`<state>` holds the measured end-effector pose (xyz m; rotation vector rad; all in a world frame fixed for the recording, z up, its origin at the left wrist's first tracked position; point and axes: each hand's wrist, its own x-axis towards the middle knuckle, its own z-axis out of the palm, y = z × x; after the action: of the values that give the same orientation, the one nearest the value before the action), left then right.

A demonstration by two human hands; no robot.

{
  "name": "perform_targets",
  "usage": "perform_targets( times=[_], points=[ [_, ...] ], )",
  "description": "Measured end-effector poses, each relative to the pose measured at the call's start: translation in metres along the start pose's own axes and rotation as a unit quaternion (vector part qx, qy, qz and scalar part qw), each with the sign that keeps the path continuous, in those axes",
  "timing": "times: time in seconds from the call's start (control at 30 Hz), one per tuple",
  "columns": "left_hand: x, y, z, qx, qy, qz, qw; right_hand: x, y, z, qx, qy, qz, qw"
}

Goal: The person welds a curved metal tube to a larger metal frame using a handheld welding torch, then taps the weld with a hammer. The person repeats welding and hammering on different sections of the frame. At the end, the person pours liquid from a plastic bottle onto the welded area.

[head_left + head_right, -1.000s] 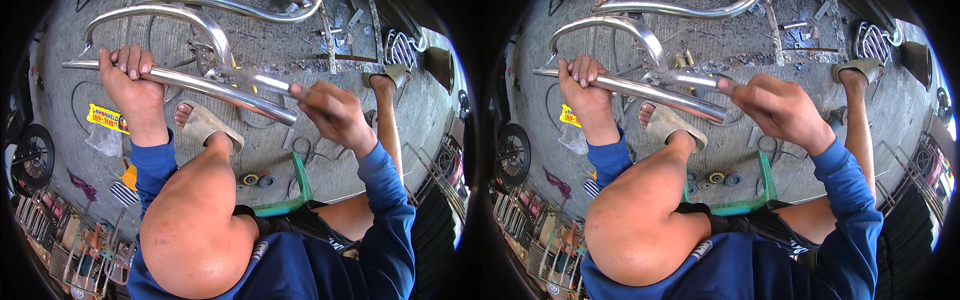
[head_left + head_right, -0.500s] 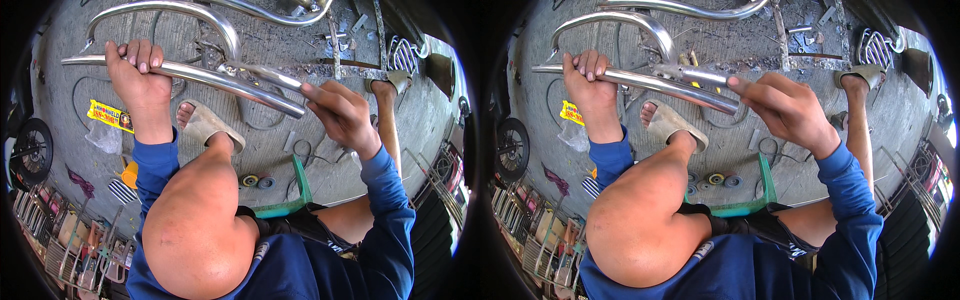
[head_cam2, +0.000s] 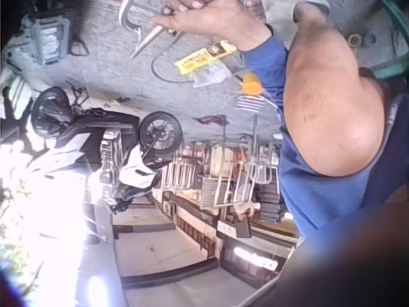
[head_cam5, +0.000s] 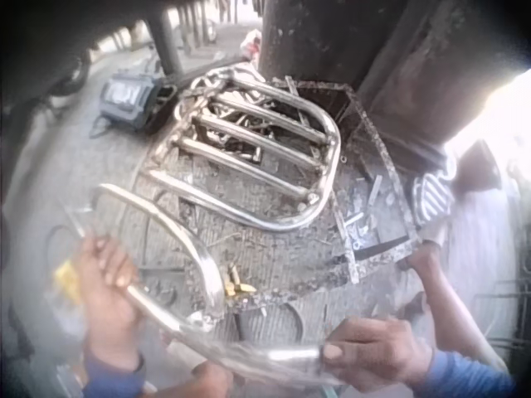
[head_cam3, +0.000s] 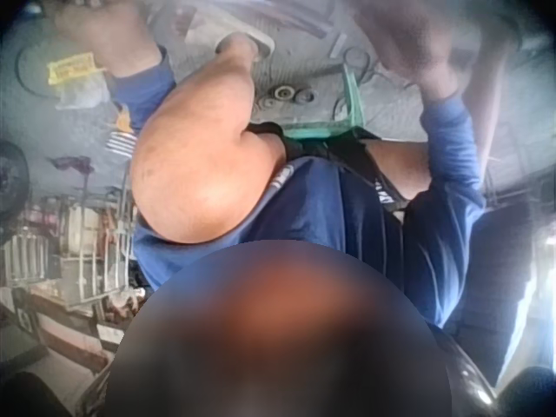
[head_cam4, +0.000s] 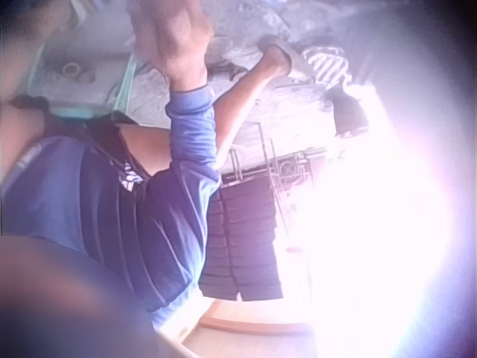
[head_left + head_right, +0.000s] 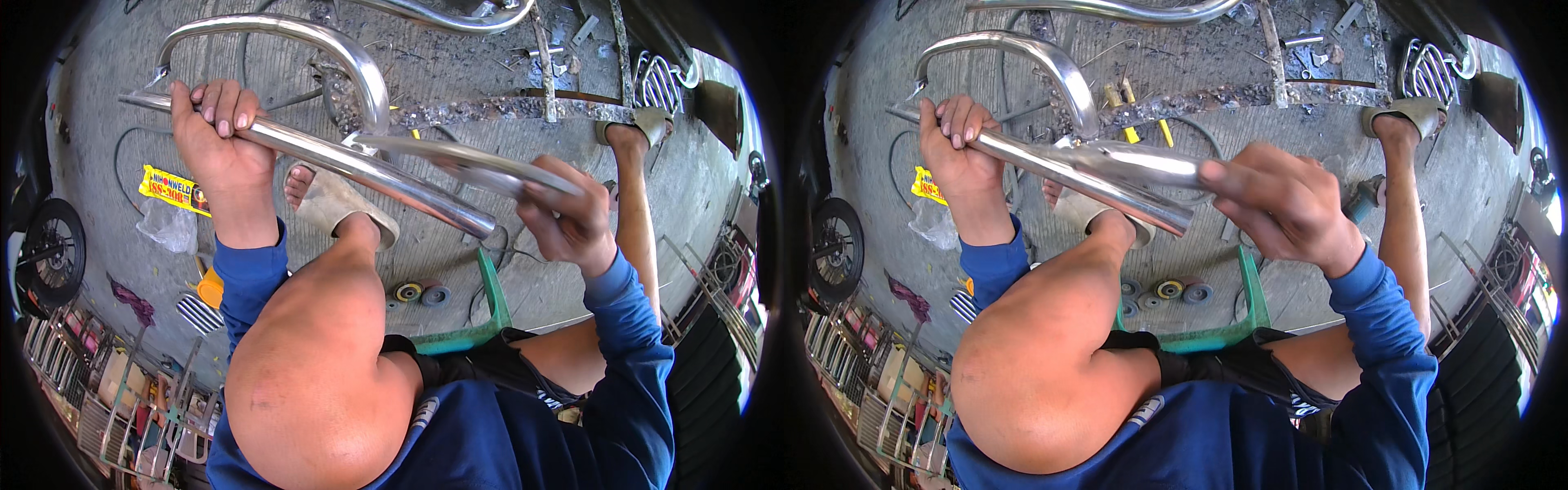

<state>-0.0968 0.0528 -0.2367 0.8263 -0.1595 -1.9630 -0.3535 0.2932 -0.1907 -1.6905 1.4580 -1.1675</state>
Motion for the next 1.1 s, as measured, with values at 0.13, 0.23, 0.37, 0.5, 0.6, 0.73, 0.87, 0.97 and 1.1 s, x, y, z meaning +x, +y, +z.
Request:
perform_targets(
  times=[0.13, 0.23, 0.37, 0.5, 0.6, 0.73, 0.87, 0.97, 1.1],
  points=[
    [0.001, 0.001, -0.003, -0.004, -0.004, -0.004, 1.000, -0.002, 0.005, 0.000, -0.093, -0.088, 0.036, 0.991],
    [0.001, 0.001, -0.005, -0.011, 0.002, -0.003, 1.000, -0.002, 0.008, 0.002, -0.028, -0.015, -0.035, 0.999],
    [0.002, 0.000, -0.007, -0.017, 0.007, -0.017, 1.000, -0.002, 0.010, 0.007, -0.033, -0.038, 0.000, 0.999],
    [0.002, -0.001, -0.008, -0.027, 0.034, -0.008, 0.999, -0.004, 0.010, 0.009, -0.020, 0.012, -0.019, 1.000],
    [0.003, 0.000, -0.010, -0.037, 0.023, -0.025, 0.999, -0.006, 0.011, 0.008, -0.087, -0.043, -0.001, 0.995],
    [0.003, -0.001, -0.012, -0.038, 0.024, -0.030, 0.999, -0.007, 0.014, 0.010, -0.063, -0.011, -0.020, 0.998],
    [0.004, 0.000, -0.014, -0.046, 0.018, -0.034, 0.998, -0.008, 0.017, 0.013, -0.022, -0.041, 0.024, 0.999],
    [0.003, 0.000, -0.014, -0.045, 0.023, -0.033, 0.998, -0.010, 0.009, 0.014, 0.052, 0.023, 0.008, 0.998],
    [0.001, 0.001, -0.011, -0.032, 0.013, -0.030, 0.999, -0.010, -0.004, 0.008, -0.060, 0.077, 0.093, 0.991]
  ],
)
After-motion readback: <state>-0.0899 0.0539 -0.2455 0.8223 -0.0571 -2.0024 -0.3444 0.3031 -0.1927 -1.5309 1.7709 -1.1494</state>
